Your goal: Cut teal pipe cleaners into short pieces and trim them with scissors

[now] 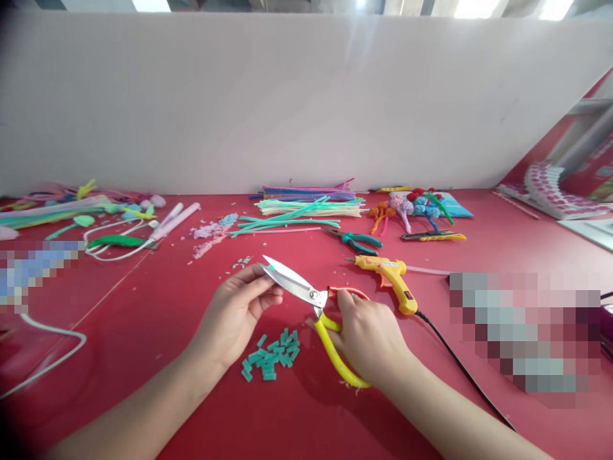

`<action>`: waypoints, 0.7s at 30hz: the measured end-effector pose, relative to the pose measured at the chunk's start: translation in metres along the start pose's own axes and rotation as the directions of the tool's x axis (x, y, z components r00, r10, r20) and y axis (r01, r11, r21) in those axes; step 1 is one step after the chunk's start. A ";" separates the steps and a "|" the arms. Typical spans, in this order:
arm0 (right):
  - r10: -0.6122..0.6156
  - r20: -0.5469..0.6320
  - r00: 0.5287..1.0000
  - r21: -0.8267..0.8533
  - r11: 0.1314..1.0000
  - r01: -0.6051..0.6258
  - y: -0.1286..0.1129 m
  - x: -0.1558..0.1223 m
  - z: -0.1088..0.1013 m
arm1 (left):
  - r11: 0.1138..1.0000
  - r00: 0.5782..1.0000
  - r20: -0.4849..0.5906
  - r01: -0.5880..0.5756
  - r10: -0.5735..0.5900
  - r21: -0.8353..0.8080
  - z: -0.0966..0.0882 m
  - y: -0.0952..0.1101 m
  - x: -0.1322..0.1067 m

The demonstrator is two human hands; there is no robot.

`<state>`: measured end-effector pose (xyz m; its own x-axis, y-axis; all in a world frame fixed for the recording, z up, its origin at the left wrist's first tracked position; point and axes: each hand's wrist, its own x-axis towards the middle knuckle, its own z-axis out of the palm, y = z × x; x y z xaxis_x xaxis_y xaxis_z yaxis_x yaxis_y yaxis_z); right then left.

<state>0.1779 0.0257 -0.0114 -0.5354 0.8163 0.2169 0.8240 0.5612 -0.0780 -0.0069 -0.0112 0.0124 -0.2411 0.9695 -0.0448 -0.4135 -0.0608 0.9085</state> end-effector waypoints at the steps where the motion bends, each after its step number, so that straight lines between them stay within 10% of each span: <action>1: -0.001 -0.002 1.000 -0.002 1.000 0.001 0.000 0.000 0.000 | 1.000 1.000 -0.002 0.001 -0.001 -0.006 0.000 0.000 0.000; 21: -0.017 -0.004 1.000 -0.018 1.000 0.017 0.002 -0.002 0.003 | 1.000 1.000 -0.014 0.010 -0.009 0.020 0.001 0.000 0.003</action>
<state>0.1803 0.0251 -0.0146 -0.5488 0.8059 0.2219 0.8178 0.5727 -0.0572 -0.0067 -0.0081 0.0122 -0.2494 0.9666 -0.0590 -0.3984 -0.0469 0.9160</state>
